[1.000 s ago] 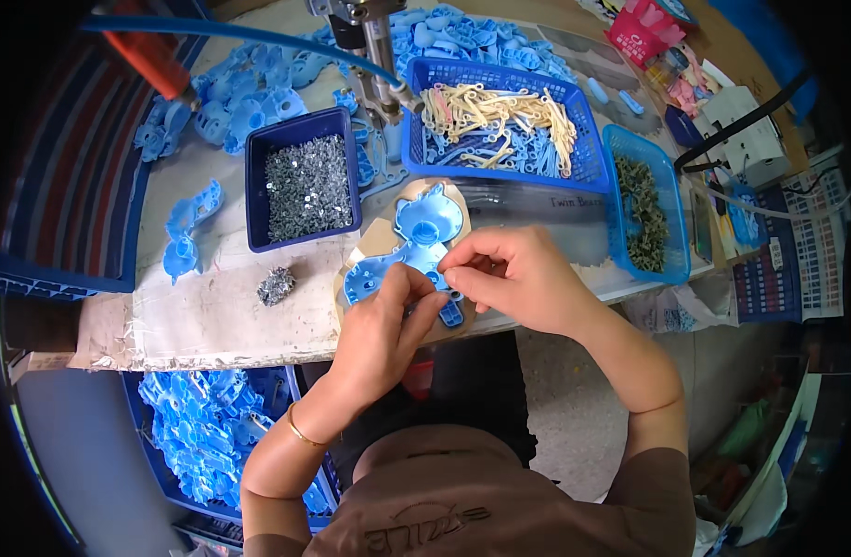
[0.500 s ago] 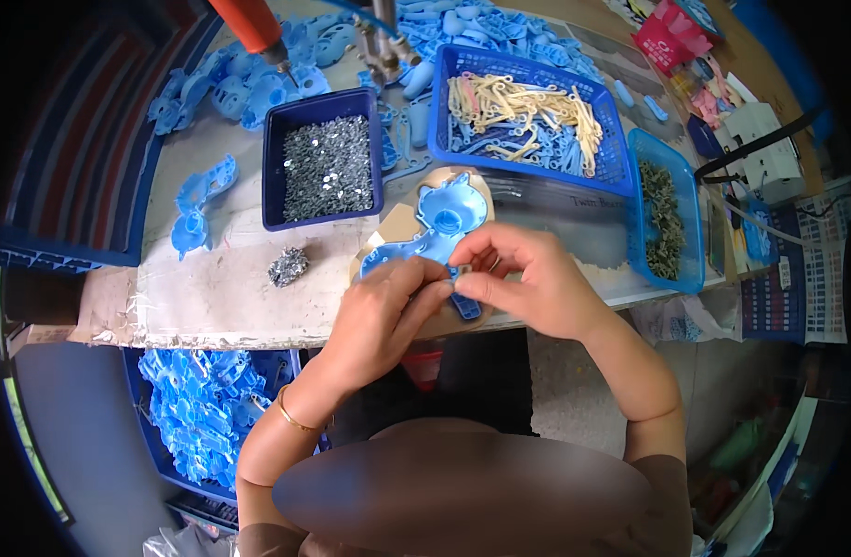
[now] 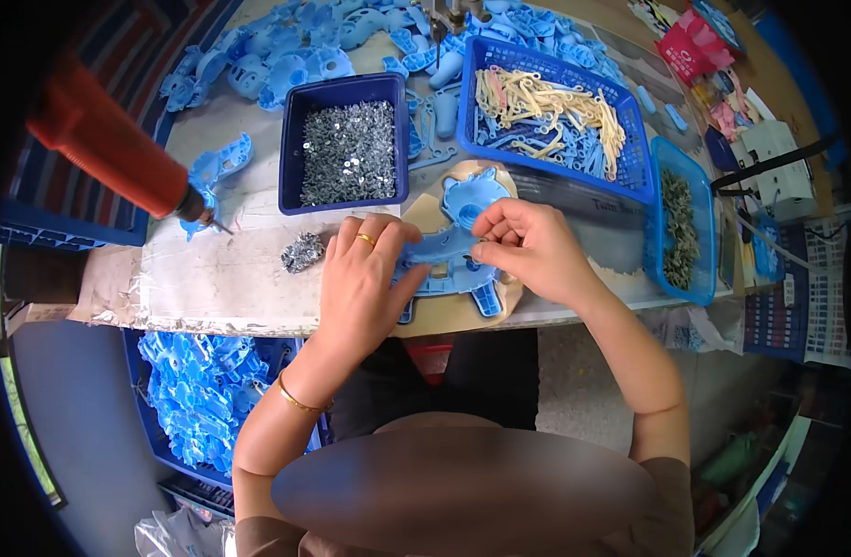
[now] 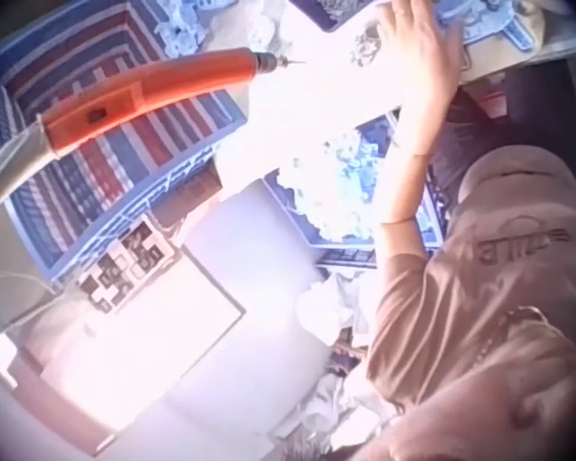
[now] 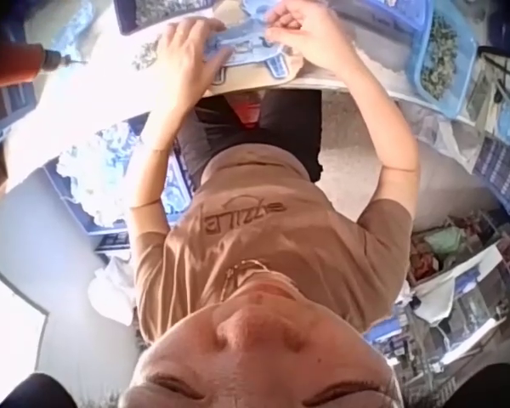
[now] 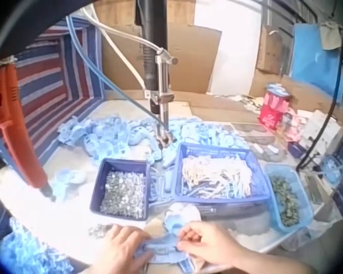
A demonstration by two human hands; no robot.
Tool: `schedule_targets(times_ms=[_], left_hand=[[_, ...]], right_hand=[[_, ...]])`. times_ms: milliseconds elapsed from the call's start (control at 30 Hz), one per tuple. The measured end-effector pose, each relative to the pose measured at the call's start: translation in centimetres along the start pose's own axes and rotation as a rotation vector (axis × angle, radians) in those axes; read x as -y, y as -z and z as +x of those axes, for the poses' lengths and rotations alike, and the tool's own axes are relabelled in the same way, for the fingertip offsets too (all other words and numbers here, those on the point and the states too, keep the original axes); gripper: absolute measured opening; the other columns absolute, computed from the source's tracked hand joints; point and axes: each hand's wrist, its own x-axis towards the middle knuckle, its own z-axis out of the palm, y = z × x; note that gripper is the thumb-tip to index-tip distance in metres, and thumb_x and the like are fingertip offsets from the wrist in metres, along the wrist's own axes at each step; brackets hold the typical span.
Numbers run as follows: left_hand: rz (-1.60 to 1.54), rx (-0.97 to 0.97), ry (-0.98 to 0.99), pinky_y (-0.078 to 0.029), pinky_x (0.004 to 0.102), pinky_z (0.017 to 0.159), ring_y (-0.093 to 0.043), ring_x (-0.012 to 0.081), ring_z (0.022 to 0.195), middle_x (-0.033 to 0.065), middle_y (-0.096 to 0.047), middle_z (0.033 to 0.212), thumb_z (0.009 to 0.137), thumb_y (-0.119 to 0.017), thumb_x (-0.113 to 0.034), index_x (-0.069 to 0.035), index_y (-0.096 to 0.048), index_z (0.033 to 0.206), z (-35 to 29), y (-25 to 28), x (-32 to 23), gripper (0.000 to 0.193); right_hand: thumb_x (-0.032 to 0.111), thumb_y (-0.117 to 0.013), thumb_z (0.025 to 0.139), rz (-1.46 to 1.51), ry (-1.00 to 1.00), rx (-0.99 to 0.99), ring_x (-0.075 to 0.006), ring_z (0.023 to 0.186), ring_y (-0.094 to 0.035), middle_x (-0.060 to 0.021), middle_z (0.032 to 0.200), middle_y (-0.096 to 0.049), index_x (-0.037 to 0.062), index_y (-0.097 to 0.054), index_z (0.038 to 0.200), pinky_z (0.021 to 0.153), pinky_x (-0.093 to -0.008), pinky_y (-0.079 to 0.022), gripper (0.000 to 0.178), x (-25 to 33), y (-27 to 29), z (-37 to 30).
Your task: Assembling blue toy game controller shells using small plastic components and a specialized electric screwdriver.
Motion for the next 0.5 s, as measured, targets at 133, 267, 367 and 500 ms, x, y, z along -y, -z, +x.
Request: schedule_targets(times_ms=[133, 267, 367, 500], left_hand=[[0.028, 0.02, -0.012, -0.043, 0.0402, 0.083, -0.053, 0.029, 0.093, 0.0059, -0.06, 0.1, 0.071, -0.077, -0.015, -0.009, -0.063, 0.095, 0.2, 0.0, -0.4, 0.029], [0.058, 0.024, -0.024, -0.043, 0.0398, 0.081, -0.054, 0.0275, 0.093, 0.0039, -0.06, 0.101, 0.071, -0.077, -0.016, -0.011, -0.065, 0.091, 0.2, 0.1, -0.5, 0.024], [0.071, 0.038, -0.012, -0.043, 0.0394, 0.081, -0.054, 0.0267, 0.093, 0.0024, -0.06, 0.102, 0.072, -0.077, -0.017, -0.012, -0.067, 0.087, 0.2, 0.0, -0.5, 0.019], [0.159, -0.005, -0.057, -0.041, 0.0378, 0.077, -0.053, 0.023, 0.094, -0.0001, -0.058, 0.1, 0.075, -0.074, -0.02, -0.013, -0.067, 0.079, 0.2, 0.1, -0.7, 0.01]], right_hand=[[0.001, -0.071, 0.082, -0.083, 0.055, 0.08, -0.0076, 0.069, -0.062, -0.007, 0.081, -0.068, -0.003, -0.064, 0.096, 0.06, -0.0229, -0.047, 0.017, 0.1, 0.5, 0.2], [0.002, -0.07, 0.081, -0.278, 0.106, 0.209, -0.0117, 0.07, -0.065, -0.0097, 0.082, -0.07, -0.0026, -0.064, 0.096, 0.06, -0.026, -0.048, 0.017, 1.0, 1.1, 1.2], [0.006, -0.072, 0.078, -0.367, 0.005, 0.284, -0.0183, 0.068, -0.067, -0.0113, 0.082, -0.07, 0.0004, -0.067, 0.092, 0.063, -0.0309, -0.05, 0.015, 2.0, 1.1, 1.7], [0.012, -0.076, 0.073, -0.689, 0.158, 0.177, -0.0251, 0.09, -0.065, -0.0092, 0.098, -0.068, 0.0057, -0.07, 0.082, 0.075, -0.0352, -0.05, 0.012, 1.8, 0.7, 1.5]])
